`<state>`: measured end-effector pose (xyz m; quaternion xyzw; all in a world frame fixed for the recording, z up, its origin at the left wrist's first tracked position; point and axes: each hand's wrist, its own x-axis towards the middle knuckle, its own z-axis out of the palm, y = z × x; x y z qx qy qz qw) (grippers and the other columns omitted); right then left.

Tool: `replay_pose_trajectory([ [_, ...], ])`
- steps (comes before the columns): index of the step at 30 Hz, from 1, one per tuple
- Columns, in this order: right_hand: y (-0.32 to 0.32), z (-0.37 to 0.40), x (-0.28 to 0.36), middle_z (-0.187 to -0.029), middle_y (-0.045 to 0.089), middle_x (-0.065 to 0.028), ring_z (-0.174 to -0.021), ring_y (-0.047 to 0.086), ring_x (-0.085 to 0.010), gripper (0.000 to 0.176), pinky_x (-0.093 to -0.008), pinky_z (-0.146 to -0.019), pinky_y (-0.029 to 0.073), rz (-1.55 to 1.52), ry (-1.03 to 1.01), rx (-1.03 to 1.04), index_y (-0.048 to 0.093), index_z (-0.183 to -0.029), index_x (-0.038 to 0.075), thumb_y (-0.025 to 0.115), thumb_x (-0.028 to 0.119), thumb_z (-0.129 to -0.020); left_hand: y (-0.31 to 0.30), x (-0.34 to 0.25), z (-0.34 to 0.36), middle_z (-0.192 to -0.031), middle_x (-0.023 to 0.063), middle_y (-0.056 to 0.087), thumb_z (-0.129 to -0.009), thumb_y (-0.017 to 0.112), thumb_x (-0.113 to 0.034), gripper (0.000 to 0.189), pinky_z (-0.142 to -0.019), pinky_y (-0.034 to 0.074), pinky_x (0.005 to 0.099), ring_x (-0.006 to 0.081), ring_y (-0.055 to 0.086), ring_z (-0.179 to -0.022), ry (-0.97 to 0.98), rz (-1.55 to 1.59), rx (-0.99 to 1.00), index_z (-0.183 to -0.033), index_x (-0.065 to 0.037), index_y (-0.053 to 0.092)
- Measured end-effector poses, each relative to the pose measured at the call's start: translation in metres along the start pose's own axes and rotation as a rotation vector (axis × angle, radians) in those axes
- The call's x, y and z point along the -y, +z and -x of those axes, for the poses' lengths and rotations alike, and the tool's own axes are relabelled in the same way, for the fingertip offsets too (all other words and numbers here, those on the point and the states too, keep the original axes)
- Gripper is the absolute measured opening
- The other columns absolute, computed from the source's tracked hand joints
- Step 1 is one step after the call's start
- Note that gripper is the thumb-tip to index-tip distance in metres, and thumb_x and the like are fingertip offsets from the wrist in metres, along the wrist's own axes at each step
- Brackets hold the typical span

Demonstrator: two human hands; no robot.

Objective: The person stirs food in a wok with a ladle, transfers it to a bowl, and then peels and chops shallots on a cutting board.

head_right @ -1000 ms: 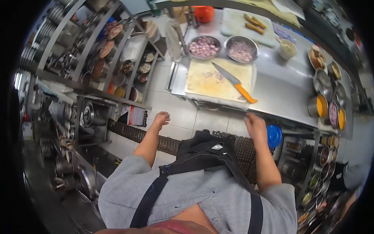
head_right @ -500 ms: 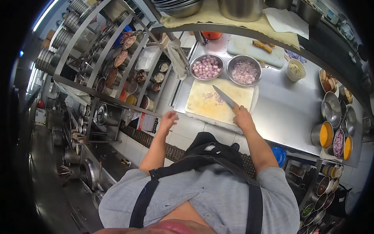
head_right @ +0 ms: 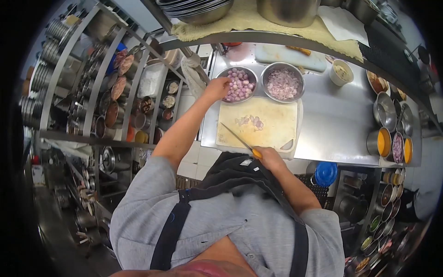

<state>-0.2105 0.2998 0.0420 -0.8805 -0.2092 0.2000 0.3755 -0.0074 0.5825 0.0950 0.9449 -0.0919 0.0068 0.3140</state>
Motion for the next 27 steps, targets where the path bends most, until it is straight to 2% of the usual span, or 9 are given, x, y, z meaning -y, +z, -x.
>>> replay_pose_trajectory([
  [3,0.021,-0.008,-0.002,-0.089,0.067,-0.0236,-0.082,0.065,-0.0417,0.033,-0.0432,-0.073,0.050,-0.059,0.042,-0.082,0.064,-0.113,0.004,0.069,0.022,-0.086,0.025,0.018,-0.042,-0.105,0.0194,0.067,-0.076,0.055,-0.003,0.041,-0.091,0.050,0.0446,0.0351,0.062,-0.104,0.307,-0.269,0.093,-0.114,-0.009,0.067],
  [6,0.034,0.010,-0.010,-0.088,0.067,-0.0231,-0.078,0.066,-0.0370,0.033,-0.0392,-0.072,0.051,-0.148,0.161,-0.217,0.065,-0.112,0.003,0.070,0.023,-0.086,0.027,0.012,-0.057,-0.111,0.0174,0.066,-0.077,0.057,-0.005,0.041,-0.093,0.049,0.0431,0.0345,0.060,-0.111,0.255,-0.510,0.378,-0.116,-0.013,0.066],
  [9,0.035,0.025,-0.011,-0.085,0.067,-0.0239,-0.073,0.067,-0.0303,0.035,-0.0365,-0.069,0.051,-0.162,0.330,-0.397,0.065,-0.113,0.001,0.072,0.022,-0.085,0.036,0.021,-0.064,-0.119,0.0150,0.062,-0.079,0.058,-0.008,0.038,-0.094,0.049,0.0426,0.0334,0.057,-0.115,0.351,-0.501,0.326,-0.116,-0.014,0.066],
  [14,0.035,0.031,0.010,-0.083,0.065,-0.0253,-0.071,0.066,-0.0359,0.034,-0.0392,-0.065,0.050,-0.072,0.479,-0.565,0.065,-0.111,0.001,0.071,0.023,-0.086,0.040,0.031,-0.070,-0.114,0.0166,0.062,-0.082,0.056,-0.010,0.029,-0.094,0.049,0.0417,0.0340,0.059,-0.111,0.361,-0.384,0.288,-0.108,-0.010,0.068],
  [17,0.040,0.034,0.025,-0.085,0.065,-0.0246,-0.076,0.064,-0.0420,0.031,-0.0439,-0.065,0.049,-0.024,0.297,-0.578,0.065,-0.108,0.002,0.070,0.021,-0.085,0.045,0.041,-0.070,-0.104,0.0167,0.067,-0.085,0.061,-0.019,0.025,-0.088,0.051,0.0410,0.0333,0.064,-0.100,0.442,-0.225,0.146,-0.106,-0.007,0.068],
  [20,0.049,0.029,0.017,-0.089,0.065,-0.0247,-0.082,0.063,-0.0429,0.032,-0.0456,-0.070,0.050,-0.018,0.343,-0.368,0.063,-0.110,0.002,0.070,0.020,-0.085,0.030,0.041,-0.042,-0.088,0.0127,0.071,-0.085,0.070,-0.027,0.028,-0.074,0.054,0.0359,0.0262,0.069,-0.081,0.253,0.079,-0.021,-0.103,-0.006,0.067],
  [22,0.050,0.026,0.020,-0.091,0.065,-0.0248,-0.084,0.063,-0.0430,0.033,-0.0453,-0.071,0.050,-0.017,0.333,-0.392,0.063,-0.112,0.002,0.070,0.021,-0.086,0.002,0.015,0.005,-0.084,0.0112,0.071,-0.085,0.072,-0.024,0.026,-0.069,0.053,0.0321,0.0210,0.069,-0.075,0.072,0.195,0.011,-0.101,-0.004,0.067],
  [24,0.054,0.025,0.024,-0.093,0.066,-0.0249,-0.087,0.064,-0.0431,0.035,-0.0449,-0.073,0.051,-0.027,0.320,-0.395,0.063,-0.114,0.002,0.070,0.022,-0.086,0.019,0.034,0.054,-0.085,0.0125,0.071,-0.085,0.071,-0.023,0.026,-0.069,0.053,0.0314,0.0201,0.069,-0.076,0.193,0.247,0.046,-0.101,-0.004,0.066],
  [27,0.063,0.026,0.024,-0.095,0.065,-0.0267,-0.091,0.063,-0.0440,0.040,-0.0486,-0.077,0.050,-0.067,0.378,-0.416,0.059,-0.124,0.007,0.064,0.030,-0.091,0.052,0.040,0.116,-0.088,0.0123,0.069,-0.084,0.070,-0.018,0.023,-0.071,0.054,0.0344,0.0250,0.069,-0.077,0.154,0.300,0.180,-0.103,-0.004,0.065],
])
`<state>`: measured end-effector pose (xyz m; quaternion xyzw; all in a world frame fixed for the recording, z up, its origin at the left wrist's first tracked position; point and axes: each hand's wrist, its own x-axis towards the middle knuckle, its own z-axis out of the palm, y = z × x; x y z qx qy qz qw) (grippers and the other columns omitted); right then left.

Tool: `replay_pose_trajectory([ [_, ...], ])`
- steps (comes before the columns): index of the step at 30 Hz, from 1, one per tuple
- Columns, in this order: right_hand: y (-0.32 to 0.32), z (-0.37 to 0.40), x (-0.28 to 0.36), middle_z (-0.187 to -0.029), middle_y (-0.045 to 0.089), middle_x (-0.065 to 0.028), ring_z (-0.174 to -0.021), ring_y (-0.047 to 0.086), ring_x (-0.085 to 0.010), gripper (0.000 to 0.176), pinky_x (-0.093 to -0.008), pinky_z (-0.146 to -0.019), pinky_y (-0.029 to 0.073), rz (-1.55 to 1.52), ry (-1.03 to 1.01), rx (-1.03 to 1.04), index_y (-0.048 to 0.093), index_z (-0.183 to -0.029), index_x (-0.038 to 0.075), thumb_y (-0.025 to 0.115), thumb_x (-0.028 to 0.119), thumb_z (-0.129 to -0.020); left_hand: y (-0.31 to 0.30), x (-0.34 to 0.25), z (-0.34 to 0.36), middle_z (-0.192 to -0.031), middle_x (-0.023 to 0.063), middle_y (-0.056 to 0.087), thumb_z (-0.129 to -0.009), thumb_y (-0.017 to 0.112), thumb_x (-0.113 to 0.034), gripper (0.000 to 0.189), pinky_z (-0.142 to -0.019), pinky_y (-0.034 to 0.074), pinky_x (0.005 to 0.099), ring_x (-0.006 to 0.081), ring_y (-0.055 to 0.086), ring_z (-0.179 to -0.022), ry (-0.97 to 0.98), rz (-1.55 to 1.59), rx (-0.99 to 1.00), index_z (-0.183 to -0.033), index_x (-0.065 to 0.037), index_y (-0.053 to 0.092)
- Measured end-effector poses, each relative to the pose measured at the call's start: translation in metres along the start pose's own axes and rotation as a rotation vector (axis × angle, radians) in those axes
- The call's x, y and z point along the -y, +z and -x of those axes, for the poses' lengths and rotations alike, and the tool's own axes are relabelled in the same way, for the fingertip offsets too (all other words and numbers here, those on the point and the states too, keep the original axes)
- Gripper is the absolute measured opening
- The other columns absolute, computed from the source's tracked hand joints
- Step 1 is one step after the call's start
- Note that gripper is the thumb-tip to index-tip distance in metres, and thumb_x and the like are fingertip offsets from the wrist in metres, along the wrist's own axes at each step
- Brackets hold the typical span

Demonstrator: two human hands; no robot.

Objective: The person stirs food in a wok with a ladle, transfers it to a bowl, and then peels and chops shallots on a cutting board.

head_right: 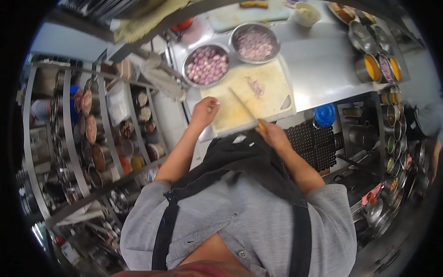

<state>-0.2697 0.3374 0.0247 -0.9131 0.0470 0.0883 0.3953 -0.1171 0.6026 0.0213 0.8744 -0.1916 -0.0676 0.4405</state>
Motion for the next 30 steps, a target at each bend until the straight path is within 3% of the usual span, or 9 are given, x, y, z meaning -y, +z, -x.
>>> replay_pose_trajectory([
  [2,-0.002,-0.002,0.003,-0.093,0.065,-0.0292,-0.090,0.062,-0.0456,0.038,-0.0498,-0.077,0.050,0.015,0.031,0.027,0.059,-0.124,0.007,0.059,0.032,-0.095,0.015,0.007,0.012,-0.092,0.0128,0.068,-0.083,0.069,-0.015,0.023,-0.073,0.054,0.0363,0.0274,0.068,-0.082,-0.078,-0.062,0.013,-0.103,-0.005,0.065],
  [4,-0.002,-0.002,0.007,-0.092,0.064,-0.0296,-0.089,0.062,-0.0461,0.037,-0.0506,-0.076,0.049,-0.020,0.042,0.047,0.059,-0.123,0.007,0.057,0.032,-0.096,0.020,0.008,0.016,-0.100,0.0164,0.065,-0.082,0.067,-0.009,0.022,-0.079,0.052,0.0409,0.0328,0.064,-0.092,0.096,-0.250,-0.070,-0.104,-0.004,0.065],
  [8,-0.015,-0.003,0.027,-0.086,0.064,-0.0282,-0.084,0.062,-0.0464,0.032,-0.0514,-0.072,0.048,-0.032,0.078,0.135,0.060,-0.119,0.006,0.055,0.030,-0.098,0.022,0.007,0.019,-0.105,0.0187,0.062,-0.083,0.066,-0.008,0.022,-0.083,0.050,0.0429,0.0353,0.060,-0.098,0.058,-0.216,-0.050,-0.104,-0.003,0.064],
  [10,-0.015,-0.002,0.031,-0.084,0.064,-0.0274,-0.082,0.062,-0.0462,0.031,-0.0512,-0.071,0.048,0.005,0.050,0.154,0.061,-0.117,0.006,0.055,0.030,-0.098,0.023,0.011,0.021,-0.103,0.0178,0.063,-0.084,0.065,-0.010,0.023,-0.081,0.050,0.0436,0.0358,0.061,-0.094,0.117,-0.208,-0.154,-0.106,-0.004,0.064],
  [16,-0.006,0.003,0.026,-0.083,0.064,-0.0258,-0.079,0.062,-0.0452,0.029,-0.0496,-0.068,0.047,0.014,-0.052,0.130,0.063,-0.114,0.006,0.059,0.028,-0.096,0.025,0.010,0.021,-0.093,0.0160,0.065,-0.086,0.065,-0.011,0.014,-0.076,0.051,0.0423,0.0341,0.063,-0.088,0.015,-0.169,-0.120,-0.098,-0.004,0.066],
  [22,-0.011,0.007,0.029,-0.084,0.064,-0.0255,-0.080,0.062,-0.0451,0.029,-0.0495,-0.067,0.047,-0.018,-0.033,0.167,0.063,-0.114,0.004,0.060,0.026,-0.095,0.028,0.013,0.021,-0.084,0.0145,0.065,-0.085,0.065,-0.009,0.010,-0.070,0.051,0.0404,0.0322,0.064,-0.077,0.018,-0.156,-0.155,-0.092,-0.003,0.065],
  [30,-0.012,-0.002,0.033,-0.082,0.064,-0.0250,-0.080,0.061,-0.0446,0.026,-0.0494,-0.068,0.047,-0.020,-0.139,0.171,0.061,-0.112,0.004,0.058,0.024,-0.096,0.035,0.015,0.017,-0.081,0.0143,0.065,-0.082,0.064,-0.005,0.009,-0.069,0.051,0.0398,0.0309,0.064,-0.076,0.037,-0.143,-0.194,-0.090,-0.002,0.065],
])
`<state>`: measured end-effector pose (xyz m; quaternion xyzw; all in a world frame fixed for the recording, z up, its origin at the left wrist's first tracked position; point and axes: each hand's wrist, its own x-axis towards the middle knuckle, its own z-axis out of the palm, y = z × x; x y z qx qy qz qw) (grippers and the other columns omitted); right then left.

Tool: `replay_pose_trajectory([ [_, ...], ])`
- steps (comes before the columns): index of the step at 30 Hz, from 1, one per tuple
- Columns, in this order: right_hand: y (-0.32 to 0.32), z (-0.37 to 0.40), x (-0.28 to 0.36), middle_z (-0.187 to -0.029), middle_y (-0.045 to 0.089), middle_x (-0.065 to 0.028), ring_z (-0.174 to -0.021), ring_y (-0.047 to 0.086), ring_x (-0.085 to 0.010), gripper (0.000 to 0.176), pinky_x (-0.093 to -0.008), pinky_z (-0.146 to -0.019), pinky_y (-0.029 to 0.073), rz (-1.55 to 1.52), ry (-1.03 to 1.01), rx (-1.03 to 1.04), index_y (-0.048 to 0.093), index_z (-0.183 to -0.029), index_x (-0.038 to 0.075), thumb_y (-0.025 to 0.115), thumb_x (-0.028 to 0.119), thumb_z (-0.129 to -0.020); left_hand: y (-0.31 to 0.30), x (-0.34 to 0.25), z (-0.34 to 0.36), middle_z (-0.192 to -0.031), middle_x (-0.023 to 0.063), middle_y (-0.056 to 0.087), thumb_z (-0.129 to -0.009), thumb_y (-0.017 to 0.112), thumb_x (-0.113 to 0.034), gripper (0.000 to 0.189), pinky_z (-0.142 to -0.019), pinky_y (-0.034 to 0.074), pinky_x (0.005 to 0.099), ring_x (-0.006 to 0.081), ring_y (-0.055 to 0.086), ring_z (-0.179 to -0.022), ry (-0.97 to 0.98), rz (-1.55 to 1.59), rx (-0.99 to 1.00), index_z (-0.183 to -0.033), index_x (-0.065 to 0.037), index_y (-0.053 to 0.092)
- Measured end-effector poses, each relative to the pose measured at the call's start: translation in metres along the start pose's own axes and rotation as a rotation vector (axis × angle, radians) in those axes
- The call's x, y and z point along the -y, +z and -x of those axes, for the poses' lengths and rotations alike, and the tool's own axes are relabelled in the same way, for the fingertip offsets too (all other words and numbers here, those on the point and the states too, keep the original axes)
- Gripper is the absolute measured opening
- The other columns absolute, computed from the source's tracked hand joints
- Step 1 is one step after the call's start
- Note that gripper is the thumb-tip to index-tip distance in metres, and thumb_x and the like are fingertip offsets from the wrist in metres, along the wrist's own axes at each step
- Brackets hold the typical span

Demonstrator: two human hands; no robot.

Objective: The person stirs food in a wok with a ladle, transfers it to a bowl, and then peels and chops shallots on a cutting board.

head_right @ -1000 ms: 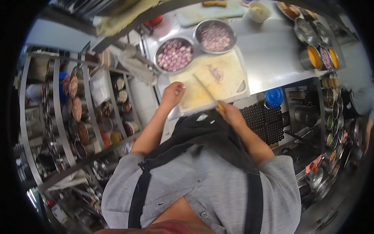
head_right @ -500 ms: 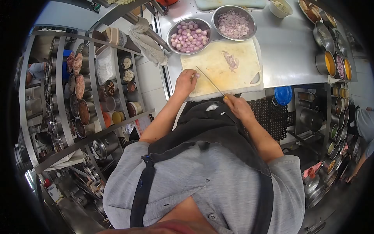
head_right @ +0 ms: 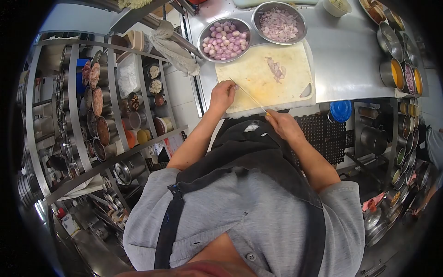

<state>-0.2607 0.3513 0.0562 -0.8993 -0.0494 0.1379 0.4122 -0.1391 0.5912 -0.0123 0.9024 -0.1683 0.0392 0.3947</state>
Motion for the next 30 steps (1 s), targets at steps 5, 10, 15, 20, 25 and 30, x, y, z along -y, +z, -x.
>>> replay_pose_trajectory([
  [5,0.011,-0.024,-0.004,-0.083,0.064,-0.0246,-0.080,0.062,-0.0441,0.026,-0.0492,-0.069,0.047,-0.041,0.036,0.045,0.061,-0.112,0.005,0.056,0.025,-0.097,0.001,-0.001,-0.002,-0.082,0.0142,0.065,-0.081,0.064,-0.004,0.009,-0.069,0.051,0.0398,0.0308,0.064,-0.076,-0.007,0.000,0.011,-0.090,-0.002,0.065],
  [10,0.002,-0.010,-0.007,-0.084,0.065,-0.0241,-0.082,0.062,-0.0439,0.027,-0.0486,-0.070,0.047,-0.036,0.081,0.024,0.062,-0.115,0.006,0.056,0.025,-0.097,0.002,-0.003,-0.001,-0.083,0.0134,0.065,-0.081,0.064,-0.005,0.009,-0.070,0.051,0.0398,0.0306,0.063,-0.075,-0.025,0.022,-0.012,-0.090,-0.003,0.064],
  [15,-0.002,-0.006,-0.009,-0.086,0.065,-0.0246,-0.084,0.061,-0.0447,0.028,-0.0488,-0.071,0.047,-0.066,0.017,0.018,0.061,-0.116,0.006,0.056,0.026,-0.097,0.002,-0.002,-0.001,-0.082,0.0130,0.065,-0.081,0.064,-0.005,0.009,-0.071,0.051,0.0404,0.0308,0.063,-0.076,-0.024,0.018,-0.021,-0.090,-0.004,0.064],
  [20,0.010,-0.028,-0.015,-0.088,0.065,-0.0255,-0.082,0.063,-0.0432,0.030,-0.0459,-0.070,0.048,-0.040,0.055,0.085,0.062,-0.117,0.004,0.059,0.025,-0.096,0.001,-0.005,-0.001,-0.082,0.0131,0.064,-0.081,0.064,-0.005,0.009,-0.071,0.050,0.0412,0.0313,0.062,-0.078,-0.026,0.001,-0.012,-0.089,-0.004,0.064],
  [25,-0.004,-0.014,-0.004,-0.086,0.064,-0.0252,-0.081,0.061,-0.0448,0.025,-0.0488,-0.070,0.046,-0.079,0.091,0.049,0.062,-0.109,0.005,0.056,0.026,-0.097,0.001,-0.006,-0.001,-0.082,0.0131,0.064,-0.081,0.064,-0.005,0.009,-0.071,0.050,0.0418,0.0317,0.062,-0.078,-0.050,0.007,-0.009,-0.089,-0.005,0.064],
  [30,0.000,-0.024,-0.006,-0.085,0.063,-0.0257,-0.081,0.061,-0.0443,0.026,-0.0473,-0.070,0.047,-0.087,0.069,0.092,0.062,-0.109,0.004,0.056,0.026,-0.097,0.003,-0.004,-0.001,-0.082,0.0133,0.064,-0.081,0.064,-0.005,0.009,-0.071,0.050,0.0417,0.0318,0.062,-0.079,-0.025,0.008,-0.026,-0.089,-0.004,0.064],
])
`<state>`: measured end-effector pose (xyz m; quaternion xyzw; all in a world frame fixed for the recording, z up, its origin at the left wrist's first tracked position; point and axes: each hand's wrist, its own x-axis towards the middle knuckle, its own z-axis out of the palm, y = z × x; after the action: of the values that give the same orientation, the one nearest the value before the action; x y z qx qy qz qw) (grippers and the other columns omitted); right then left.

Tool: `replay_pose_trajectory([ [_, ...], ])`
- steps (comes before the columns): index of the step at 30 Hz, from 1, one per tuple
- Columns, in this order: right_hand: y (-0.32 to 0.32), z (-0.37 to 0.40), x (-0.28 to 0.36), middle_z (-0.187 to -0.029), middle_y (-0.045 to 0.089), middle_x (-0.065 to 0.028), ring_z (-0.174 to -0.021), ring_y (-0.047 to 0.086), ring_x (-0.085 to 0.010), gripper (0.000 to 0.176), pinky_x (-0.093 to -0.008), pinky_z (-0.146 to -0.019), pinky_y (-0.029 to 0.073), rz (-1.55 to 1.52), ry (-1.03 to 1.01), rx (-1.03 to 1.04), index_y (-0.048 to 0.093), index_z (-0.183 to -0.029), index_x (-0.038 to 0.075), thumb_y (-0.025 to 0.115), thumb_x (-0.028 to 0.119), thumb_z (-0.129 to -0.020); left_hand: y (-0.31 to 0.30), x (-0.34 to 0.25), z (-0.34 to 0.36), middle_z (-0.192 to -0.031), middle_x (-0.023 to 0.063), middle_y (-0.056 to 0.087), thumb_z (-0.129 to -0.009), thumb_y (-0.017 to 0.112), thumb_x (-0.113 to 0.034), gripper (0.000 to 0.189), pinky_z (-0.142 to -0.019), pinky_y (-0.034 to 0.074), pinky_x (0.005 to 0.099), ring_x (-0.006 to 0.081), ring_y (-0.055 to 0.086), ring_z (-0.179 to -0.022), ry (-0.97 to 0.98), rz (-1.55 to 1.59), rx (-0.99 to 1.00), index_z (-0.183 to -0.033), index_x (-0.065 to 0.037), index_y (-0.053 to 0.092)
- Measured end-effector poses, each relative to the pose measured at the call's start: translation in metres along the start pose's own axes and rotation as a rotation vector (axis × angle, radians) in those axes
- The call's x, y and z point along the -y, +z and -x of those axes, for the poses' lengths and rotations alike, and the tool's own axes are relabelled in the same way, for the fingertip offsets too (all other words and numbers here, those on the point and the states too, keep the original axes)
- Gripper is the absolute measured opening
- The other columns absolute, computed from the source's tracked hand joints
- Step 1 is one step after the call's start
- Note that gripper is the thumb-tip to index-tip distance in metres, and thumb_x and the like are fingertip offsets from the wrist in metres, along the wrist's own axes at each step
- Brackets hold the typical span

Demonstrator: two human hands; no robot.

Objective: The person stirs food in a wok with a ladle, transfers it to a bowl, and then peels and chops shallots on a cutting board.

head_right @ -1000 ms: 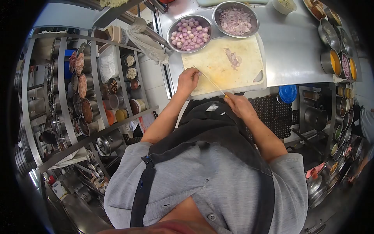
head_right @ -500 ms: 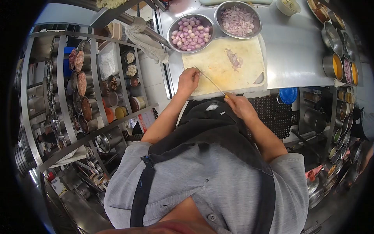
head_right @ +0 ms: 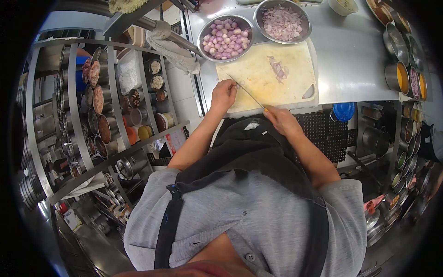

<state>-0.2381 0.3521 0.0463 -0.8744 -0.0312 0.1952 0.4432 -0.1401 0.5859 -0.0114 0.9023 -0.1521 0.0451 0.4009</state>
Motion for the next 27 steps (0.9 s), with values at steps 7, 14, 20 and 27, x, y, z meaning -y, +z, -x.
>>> replay_pose_trajectory([
  [7,0.000,0.002,0.003,-0.083,0.063,-0.0258,-0.081,0.062,-0.0439,0.026,-0.0465,-0.070,0.047,-0.018,0.069,0.007,0.062,-0.111,0.005,0.056,0.026,-0.097,-0.001,0.000,0.000,-0.082,0.0128,0.064,-0.081,0.065,-0.005,0.008,-0.070,0.050,0.0416,0.0313,0.062,-0.077,-0.007,0.007,0.002,-0.089,-0.004,0.063],
  [14,0.000,-0.002,0.000,-0.083,0.064,-0.0249,-0.077,0.062,-0.0430,0.029,-0.0453,-0.068,0.048,-0.016,0.015,-0.006,0.062,-0.115,0.005,0.057,0.027,-0.097,0.000,0.002,0.000,-0.081,0.0126,0.064,-0.081,0.065,-0.006,0.007,-0.070,0.050,0.0414,0.0311,0.062,-0.077,-0.001,-0.006,-0.007,-0.088,-0.005,0.063],
  [20,0.007,-0.005,-0.008,-0.083,0.064,-0.0243,-0.077,0.062,-0.0426,0.029,-0.0443,-0.067,0.048,-0.041,0.026,-0.013,0.062,-0.116,0.006,0.057,0.027,-0.097,-0.001,0.002,0.000,-0.080,0.0125,0.064,-0.081,0.064,-0.006,0.007,-0.070,0.050,0.0412,0.0310,0.062,-0.077,0.008,0.006,0.004,-0.088,-0.005,0.062],
  [27,0.005,0.006,-0.010,-0.082,0.063,-0.0247,-0.077,0.061,-0.0423,0.028,-0.0437,-0.068,0.048,-0.089,-0.053,-0.050,0.062,-0.116,0.007,0.057,0.026,-0.097,-0.001,0.001,0.000,-0.081,0.0126,0.064,-0.081,0.064,-0.005,0.008,-0.070,0.050,0.0407,0.0304,0.062,-0.078,-0.014,-0.017,0.014,-0.088,-0.004,0.062],
])
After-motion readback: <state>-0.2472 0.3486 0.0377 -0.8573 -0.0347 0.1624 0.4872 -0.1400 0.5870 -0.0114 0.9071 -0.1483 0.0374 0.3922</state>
